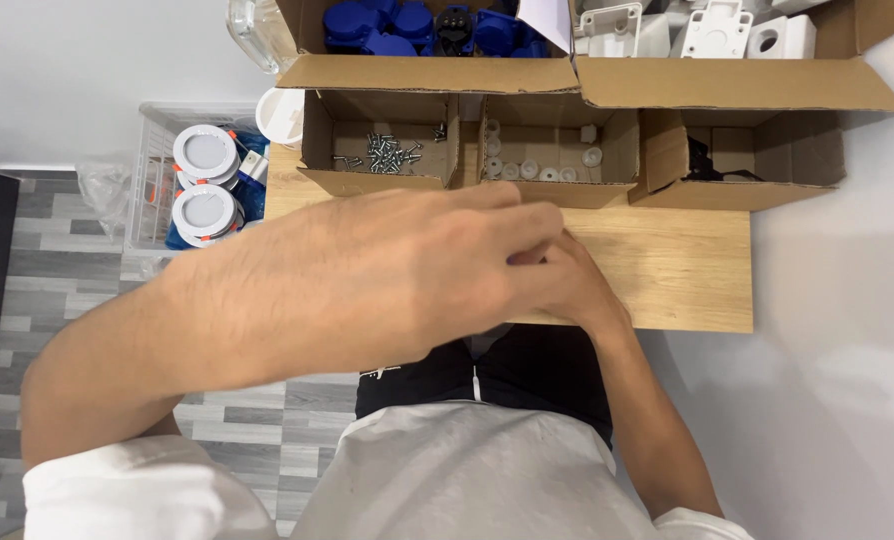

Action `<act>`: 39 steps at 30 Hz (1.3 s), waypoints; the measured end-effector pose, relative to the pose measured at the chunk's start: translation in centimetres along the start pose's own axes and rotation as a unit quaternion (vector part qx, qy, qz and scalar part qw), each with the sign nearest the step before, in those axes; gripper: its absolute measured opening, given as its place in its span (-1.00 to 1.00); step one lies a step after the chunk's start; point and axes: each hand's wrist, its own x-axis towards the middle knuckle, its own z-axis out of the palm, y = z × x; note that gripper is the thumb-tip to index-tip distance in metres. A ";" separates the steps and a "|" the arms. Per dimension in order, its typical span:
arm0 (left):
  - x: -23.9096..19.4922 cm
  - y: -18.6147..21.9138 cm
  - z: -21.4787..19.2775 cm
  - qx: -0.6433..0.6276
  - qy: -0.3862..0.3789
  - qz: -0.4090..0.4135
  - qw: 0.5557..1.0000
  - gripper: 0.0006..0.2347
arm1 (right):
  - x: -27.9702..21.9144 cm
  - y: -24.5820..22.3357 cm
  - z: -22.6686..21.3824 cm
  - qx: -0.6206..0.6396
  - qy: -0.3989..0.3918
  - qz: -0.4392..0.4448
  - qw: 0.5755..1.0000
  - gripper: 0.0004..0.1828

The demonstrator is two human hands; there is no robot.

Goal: Assembling an electrical component by fitting a blue module into a white plastic housing and using a screwdriver to secure parts.

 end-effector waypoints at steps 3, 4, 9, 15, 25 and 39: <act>0.9 0.0 0.1 -0.002 -0.052 -0.110 0.993 -0.66 | 4.6 9.1 2.2 0.029 0.027 -0.235 0.971 -0.72; 1.0 -0.1 0.6 -0.002 -0.052 -0.110 0.993 -0.66 | 4.7 9.5 2.2 0.029 0.027 -0.235 0.971 -0.72; 0.8 -1.6 2.3 0.308 0.033 -0.152 0.938 -0.77 | 5.3 10.2 2.5 -0.042 0.094 -0.395 0.913 -0.66; 0.6 -0.5 0.5 0.162 -0.001 -0.077 0.984 -0.83 | 5.1 10.1 2.3 -0.017 0.051 -0.250 0.967 -0.67; 0.1 -0.6 0.2 0.080 0.041 0.022 0.996 -0.58 | 4.6 8.9 2.2 0.007 0.045 -0.276 0.960 -0.65; 1.0 -0.9 1.4 0.277 0.017 -0.114 0.954 -0.81 | 5.7 10.9 2.7 -0.056 0.074 -0.338 0.936 -0.71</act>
